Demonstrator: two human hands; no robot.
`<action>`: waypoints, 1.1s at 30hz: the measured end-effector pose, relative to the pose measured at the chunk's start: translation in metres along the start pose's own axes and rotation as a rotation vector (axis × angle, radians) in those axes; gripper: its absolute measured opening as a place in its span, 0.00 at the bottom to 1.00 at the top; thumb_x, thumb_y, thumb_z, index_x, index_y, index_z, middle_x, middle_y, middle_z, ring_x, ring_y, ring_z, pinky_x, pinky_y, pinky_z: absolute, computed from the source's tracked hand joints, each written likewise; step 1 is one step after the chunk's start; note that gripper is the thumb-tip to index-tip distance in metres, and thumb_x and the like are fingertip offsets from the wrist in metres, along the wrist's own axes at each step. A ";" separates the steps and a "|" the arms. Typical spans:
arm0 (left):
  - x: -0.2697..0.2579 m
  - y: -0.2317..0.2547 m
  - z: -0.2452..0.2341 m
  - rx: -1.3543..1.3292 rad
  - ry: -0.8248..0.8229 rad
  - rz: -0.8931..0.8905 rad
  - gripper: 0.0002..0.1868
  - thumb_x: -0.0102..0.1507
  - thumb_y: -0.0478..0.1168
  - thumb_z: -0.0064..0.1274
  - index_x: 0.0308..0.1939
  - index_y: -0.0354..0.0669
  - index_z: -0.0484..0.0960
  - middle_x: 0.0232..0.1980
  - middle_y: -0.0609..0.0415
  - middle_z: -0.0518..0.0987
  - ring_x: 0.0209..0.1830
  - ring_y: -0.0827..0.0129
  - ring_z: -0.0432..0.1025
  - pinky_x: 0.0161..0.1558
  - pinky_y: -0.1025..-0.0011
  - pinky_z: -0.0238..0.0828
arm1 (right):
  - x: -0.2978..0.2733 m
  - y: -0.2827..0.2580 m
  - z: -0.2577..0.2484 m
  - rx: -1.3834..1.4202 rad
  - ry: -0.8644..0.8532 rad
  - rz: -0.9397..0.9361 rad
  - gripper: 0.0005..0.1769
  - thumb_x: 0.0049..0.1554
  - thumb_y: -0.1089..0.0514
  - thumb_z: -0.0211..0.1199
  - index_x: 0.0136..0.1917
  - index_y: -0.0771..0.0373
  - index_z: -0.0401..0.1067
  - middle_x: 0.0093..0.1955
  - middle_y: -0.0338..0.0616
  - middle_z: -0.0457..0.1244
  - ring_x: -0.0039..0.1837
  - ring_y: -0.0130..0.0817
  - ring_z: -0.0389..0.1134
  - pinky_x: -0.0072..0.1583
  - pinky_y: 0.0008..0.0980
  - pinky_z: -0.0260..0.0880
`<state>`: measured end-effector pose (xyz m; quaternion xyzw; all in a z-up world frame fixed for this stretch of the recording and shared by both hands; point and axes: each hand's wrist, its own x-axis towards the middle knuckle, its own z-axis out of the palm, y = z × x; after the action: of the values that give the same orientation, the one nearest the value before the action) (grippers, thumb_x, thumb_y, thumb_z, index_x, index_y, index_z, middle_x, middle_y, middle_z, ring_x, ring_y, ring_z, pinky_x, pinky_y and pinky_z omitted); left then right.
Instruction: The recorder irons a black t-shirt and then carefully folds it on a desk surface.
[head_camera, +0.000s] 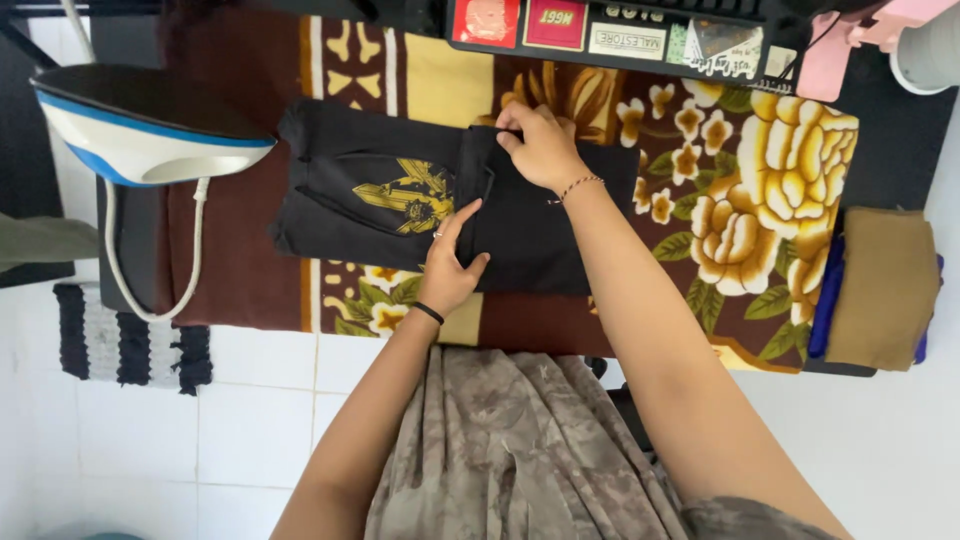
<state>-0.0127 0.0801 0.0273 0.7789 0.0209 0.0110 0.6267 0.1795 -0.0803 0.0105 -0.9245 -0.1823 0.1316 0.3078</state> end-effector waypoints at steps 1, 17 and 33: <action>-0.001 -0.003 -0.002 0.004 0.000 -0.006 0.41 0.53 0.23 0.61 0.71 0.43 0.69 0.65 0.41 0.74 0.68 0.48 0.69 0.70 0.63 0.62 | -0.001 -0.001 0.003 0.011 -0.027 0.028 0.08 0.58 0.55 0.67 0.51 0.53 0.73 0.50 0.33 0.68 0.63 0.37 0.64 0.70 0.53 0.51; 0.020 0.017 0.035 0.636 0.092 0.195 0.28 0.68 0.40 0.52 0.73 0.48 0.68 0.79 0.51 0.62 0.82 0.52 0.53 0.80 0.49 0.46 | -0.109 0.034 -0.008 -0.409 0.395 0.162 0.25 0.72 0.51 0.47 0.80 0.52 0.59 0.82 0.44 0.52 0.84 0.41 0.46 0.80 0.56 0.32; 0.022 -0.006 0.031 0.955 -0.296 0.397 0.34 0.72 0.55 0.40 0.79 0.45 0.60 0.83 0.54 0.55 0.84 0.63 0.45 0.78 0.39 0.36 | -0.208 0.036 0.002 -0.443 0.310 0.169 0.31 0.71 0.48 0.46 0.84 0.57 0.53 0.86 0.43 0.46 0.87 0.42 0.42 0.83 0.55 0.32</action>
<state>0.0106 0.0524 0.0141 0.9595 -0.2128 0.0088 0.1846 0.0014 -0.1933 0.0138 -0.9902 -0.0795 -0.0293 0.1106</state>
